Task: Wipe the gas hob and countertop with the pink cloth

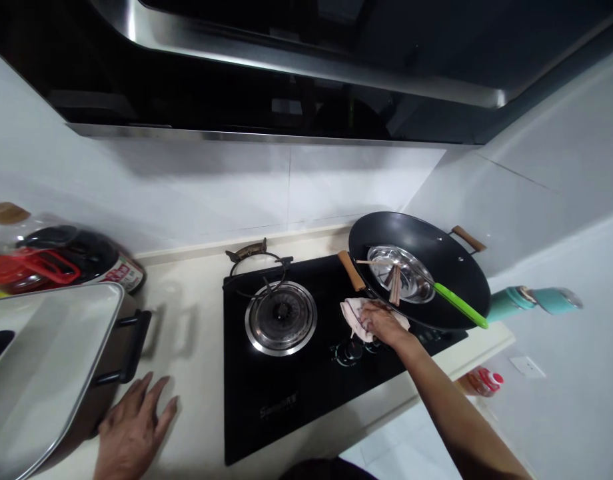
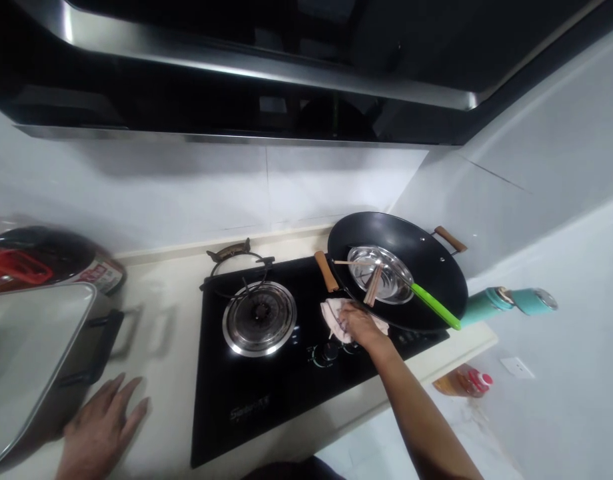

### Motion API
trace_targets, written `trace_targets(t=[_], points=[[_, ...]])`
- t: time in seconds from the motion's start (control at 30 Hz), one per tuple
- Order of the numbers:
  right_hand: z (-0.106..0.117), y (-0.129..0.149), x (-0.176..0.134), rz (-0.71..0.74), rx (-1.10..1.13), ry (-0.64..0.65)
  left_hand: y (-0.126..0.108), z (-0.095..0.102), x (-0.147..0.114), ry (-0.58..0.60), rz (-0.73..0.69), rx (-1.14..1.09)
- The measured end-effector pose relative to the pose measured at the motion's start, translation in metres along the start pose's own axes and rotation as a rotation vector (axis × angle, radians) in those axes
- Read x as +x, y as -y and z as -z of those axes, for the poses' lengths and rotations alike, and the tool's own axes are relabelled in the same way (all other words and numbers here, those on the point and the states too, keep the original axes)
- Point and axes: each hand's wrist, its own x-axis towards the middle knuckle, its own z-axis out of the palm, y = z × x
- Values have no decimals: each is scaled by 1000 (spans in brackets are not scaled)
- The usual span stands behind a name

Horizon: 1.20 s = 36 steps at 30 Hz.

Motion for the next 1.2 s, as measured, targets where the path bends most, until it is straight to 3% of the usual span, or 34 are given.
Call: trace_targets(t=[0.13,0.33,0.53,0.63,0.73,0.93,1.2], points=[[-5,21,-3,61,-74,71,0,1,0,10,1,-5],[-18,30,-42,171,-137,132,0,2,1,13,13,-16],[-28,21,-59,272,-92,75,2,-1,0,1,-18,0],[-19,19,-48,252,18,28,4,-3,-1,-4,-11,33],[-8,34,-28,175,59,19,4,-3,-2,-19,-39,44],[-6,80,3,-13,-94,236,0,1,-3,-24,-37,58],[12,67,-4,-74,-257,262,3,-1,-3,-41,-65,42]])
